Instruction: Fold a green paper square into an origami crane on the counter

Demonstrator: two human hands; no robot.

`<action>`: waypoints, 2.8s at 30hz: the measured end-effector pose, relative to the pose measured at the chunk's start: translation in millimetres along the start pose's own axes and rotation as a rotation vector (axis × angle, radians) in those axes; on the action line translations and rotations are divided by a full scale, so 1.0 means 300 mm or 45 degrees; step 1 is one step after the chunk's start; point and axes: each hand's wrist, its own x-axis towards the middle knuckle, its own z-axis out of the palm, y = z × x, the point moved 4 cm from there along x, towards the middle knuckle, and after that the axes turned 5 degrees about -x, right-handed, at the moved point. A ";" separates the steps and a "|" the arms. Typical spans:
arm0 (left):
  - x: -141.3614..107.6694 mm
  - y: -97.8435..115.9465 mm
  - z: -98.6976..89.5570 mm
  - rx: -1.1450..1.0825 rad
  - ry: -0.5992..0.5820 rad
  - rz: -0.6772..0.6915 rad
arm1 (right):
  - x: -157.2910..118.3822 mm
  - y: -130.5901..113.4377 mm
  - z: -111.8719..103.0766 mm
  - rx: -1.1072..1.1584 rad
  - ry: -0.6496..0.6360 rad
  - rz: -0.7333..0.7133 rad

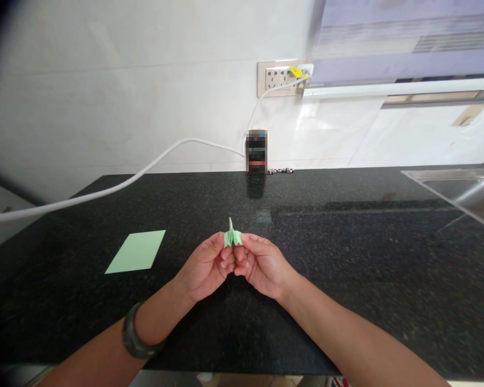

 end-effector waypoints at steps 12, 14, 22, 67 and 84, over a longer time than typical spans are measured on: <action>-0.002 0.000 0.006 -0.004 -0.007 0.013 | 0.004 0.007 0.000 0.018 0.027 -0.025; -0.002 0.000 -0.001 -0.016 0.024 0.009 | 0.003 0.002 -0.006 0.019 0.049 -0.025; 0.000 0.004 -0.032 -0.038 0.206 -0.024 | 0.001 -0.021 -0.029 0.118 0.177 -0.008; -0.021 0.069 -0.022 1.208 0.003 0.003 | -0.043 -0.073 -0.054 -0.794 0.048 0.045; -0.024 -0.014 0.003 -0.239 -0.127 -0.100 | -0.030 -0.014 0.025 0.017 -0.251 -0.062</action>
